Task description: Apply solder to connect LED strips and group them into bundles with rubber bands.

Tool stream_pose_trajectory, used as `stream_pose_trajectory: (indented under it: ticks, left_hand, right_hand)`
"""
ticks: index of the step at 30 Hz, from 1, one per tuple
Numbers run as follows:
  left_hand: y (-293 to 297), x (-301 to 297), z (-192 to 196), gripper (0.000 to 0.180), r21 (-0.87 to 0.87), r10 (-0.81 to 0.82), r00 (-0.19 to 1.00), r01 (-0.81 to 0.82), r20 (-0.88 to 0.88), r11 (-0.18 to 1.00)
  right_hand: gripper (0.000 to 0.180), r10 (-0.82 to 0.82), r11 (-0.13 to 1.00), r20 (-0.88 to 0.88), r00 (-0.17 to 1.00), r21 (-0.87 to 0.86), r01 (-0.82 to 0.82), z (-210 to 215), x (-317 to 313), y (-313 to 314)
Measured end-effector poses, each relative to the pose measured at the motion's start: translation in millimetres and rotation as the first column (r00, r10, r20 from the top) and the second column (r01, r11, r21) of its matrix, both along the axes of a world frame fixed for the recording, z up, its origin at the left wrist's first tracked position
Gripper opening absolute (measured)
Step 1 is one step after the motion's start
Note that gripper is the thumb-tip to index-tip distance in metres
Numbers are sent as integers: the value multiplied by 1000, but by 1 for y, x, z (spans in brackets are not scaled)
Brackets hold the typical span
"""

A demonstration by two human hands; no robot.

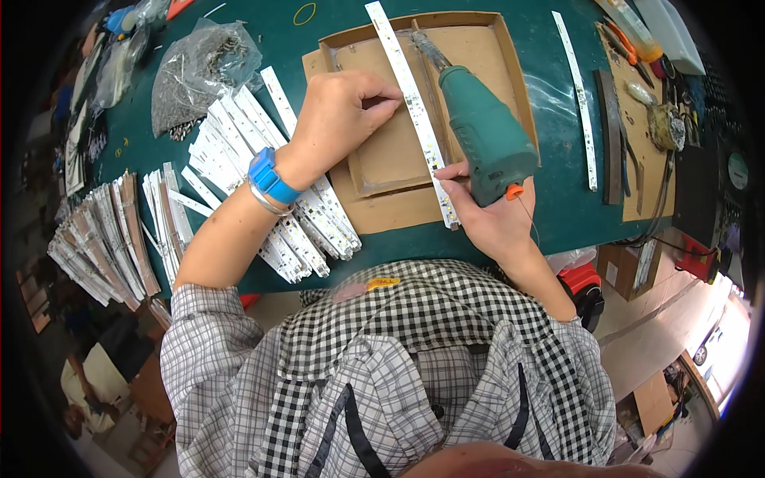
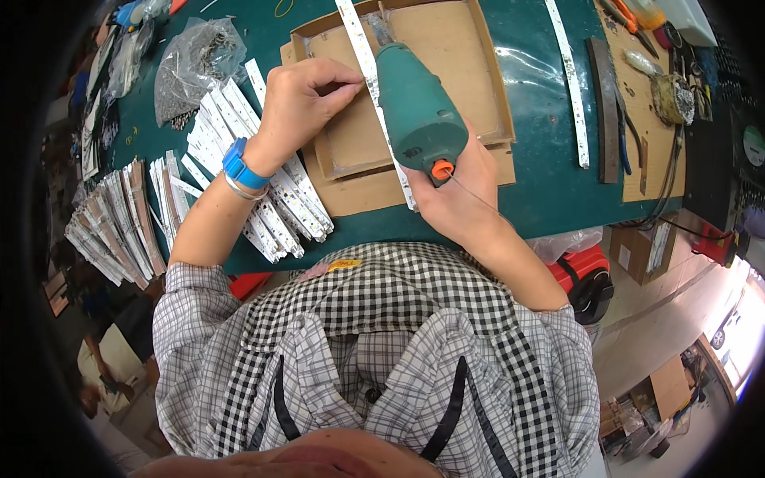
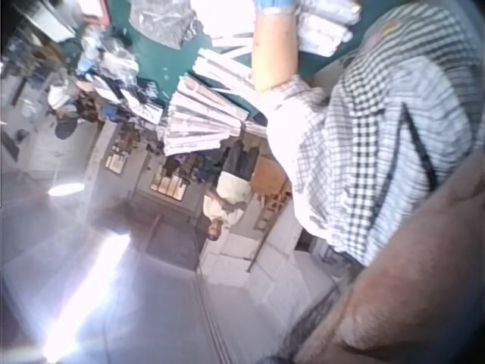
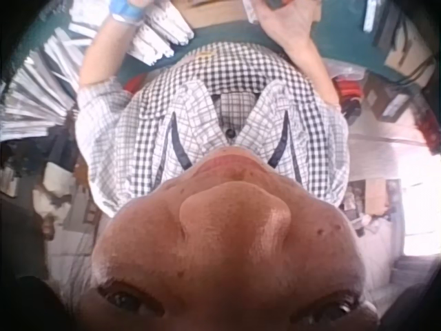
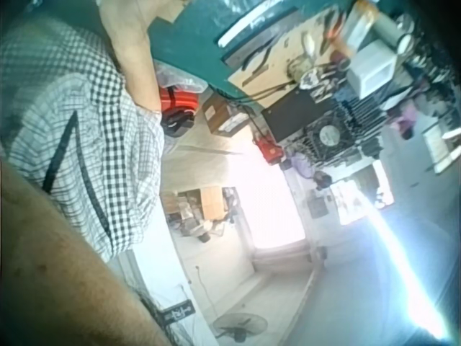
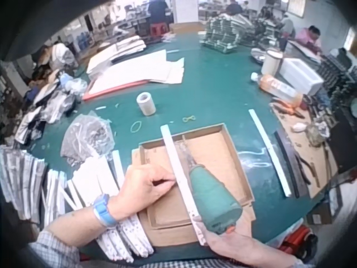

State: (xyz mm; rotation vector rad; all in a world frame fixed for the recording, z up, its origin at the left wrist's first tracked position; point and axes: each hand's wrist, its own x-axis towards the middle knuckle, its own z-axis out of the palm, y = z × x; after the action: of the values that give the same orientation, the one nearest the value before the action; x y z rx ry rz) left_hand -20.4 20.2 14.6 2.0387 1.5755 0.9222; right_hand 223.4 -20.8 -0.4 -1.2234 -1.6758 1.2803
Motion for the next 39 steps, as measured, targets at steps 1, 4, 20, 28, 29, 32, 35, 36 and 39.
stream_pose_trajectory:
  ticks: [1, 4, 20, 28, 29, 32, 35, 36, 39]
  left_hand:
    - [0, 0, 0, 12, 16, -5, 1000, 5, -4, 1000]
    - [-2, 0, -1, 11, 41, -3, 1000, 3, 0, 999]
    - [-2, -3, -7, 10, -18, 52, 997, -51, 60, 999]
    - [-2, -3, -9, 9, -21, 60, 997, -59, 53, 998]
    - [-2, -3, -9, 9, -25, 57, 997, -56, 53, 998]
    - [-2, -3, -9, 9, -22, 56, 997, -55, 54, 998]
    - [-3, -3, -9, 9, -18, 57, 996, -56, 67, 998]
    - [-3, -2, -9, 9, -18, 57, 996, -56, 73, 998]
    - [-3, -2, -8, 9, -29, 52, 995, -50, 87, 998]
  right_hand:
    - [38, 0, 1000, -7, 1000, -8, 0, 1, 1, -1]
    - [32, 27, 993, -95, 995, 114, -17, 4, 0, 0]
    - [54, -85, 946, -263, 961, -323, -5, 49, 53, -13]
    - [42, -65, 948, -254, 965, -319, -20, 48, 52, -10]
    - [40, -69, 948, -260, 963, -318, -18, 48, 51, -10]
    - [38, -75, 947, -266, 961, -321, -15, 48, 51, -11]
    - [41, -75, 946, -273, 959, -323, -18, 48, 53, -9]
    - [44, -80, 949, -293, 953, -316, -17, 49, 53, -9]
    - [57, -85, 962, -382, 920, -271, -23, 52, 59, -4]
